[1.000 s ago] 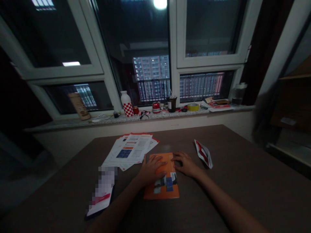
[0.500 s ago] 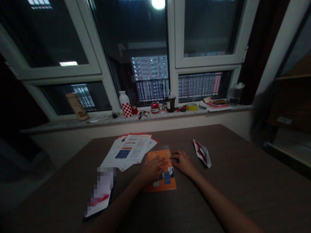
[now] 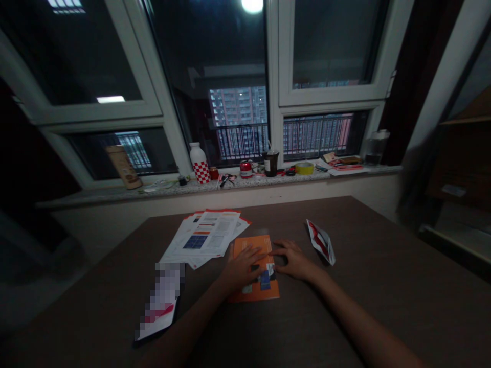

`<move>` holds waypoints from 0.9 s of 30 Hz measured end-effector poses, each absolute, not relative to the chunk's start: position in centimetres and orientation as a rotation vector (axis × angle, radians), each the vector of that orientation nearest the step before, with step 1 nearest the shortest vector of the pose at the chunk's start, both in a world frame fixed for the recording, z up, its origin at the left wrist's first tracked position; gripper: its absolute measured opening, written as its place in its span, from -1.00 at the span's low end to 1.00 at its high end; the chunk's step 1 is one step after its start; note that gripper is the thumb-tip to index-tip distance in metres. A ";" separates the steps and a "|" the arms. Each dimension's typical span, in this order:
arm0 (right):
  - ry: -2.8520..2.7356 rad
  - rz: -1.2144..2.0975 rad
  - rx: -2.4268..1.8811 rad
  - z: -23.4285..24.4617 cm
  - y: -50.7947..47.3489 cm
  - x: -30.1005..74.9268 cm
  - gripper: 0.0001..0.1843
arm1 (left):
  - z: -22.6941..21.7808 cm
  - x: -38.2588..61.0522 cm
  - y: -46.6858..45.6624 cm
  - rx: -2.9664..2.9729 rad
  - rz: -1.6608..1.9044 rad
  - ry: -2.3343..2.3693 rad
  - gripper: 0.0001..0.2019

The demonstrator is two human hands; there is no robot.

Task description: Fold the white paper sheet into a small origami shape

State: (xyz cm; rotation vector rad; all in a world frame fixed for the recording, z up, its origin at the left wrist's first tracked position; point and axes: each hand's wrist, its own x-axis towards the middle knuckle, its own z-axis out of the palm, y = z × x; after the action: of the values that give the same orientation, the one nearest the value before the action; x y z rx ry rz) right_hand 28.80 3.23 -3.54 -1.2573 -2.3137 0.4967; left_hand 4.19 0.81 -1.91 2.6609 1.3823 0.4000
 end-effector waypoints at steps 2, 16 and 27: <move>-2.327 0.514 -1.258 -3.4 2.9 28.8 -0.49 | -2.0 4.1 0.9 2.663 0.397 1.373 -0.53; -2.325 0.367 -1.281 -4.2 3.5 28.5 -0.53 | -1.7 3.6 1.1 2.673 0.474 1.270 -0.65; -2.232 0.217 -1.421 -5.2 5.1 27.5 -0.59 | -2.5 3.5 1.2 2.623 0.310 1.338 -0.40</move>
State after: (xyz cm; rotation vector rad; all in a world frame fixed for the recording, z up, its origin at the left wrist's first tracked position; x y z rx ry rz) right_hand 27.55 5.10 -5.19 -1.4207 -2.2322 0.2168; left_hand 3.46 1.17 -2.50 2.6229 1.3379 0.3095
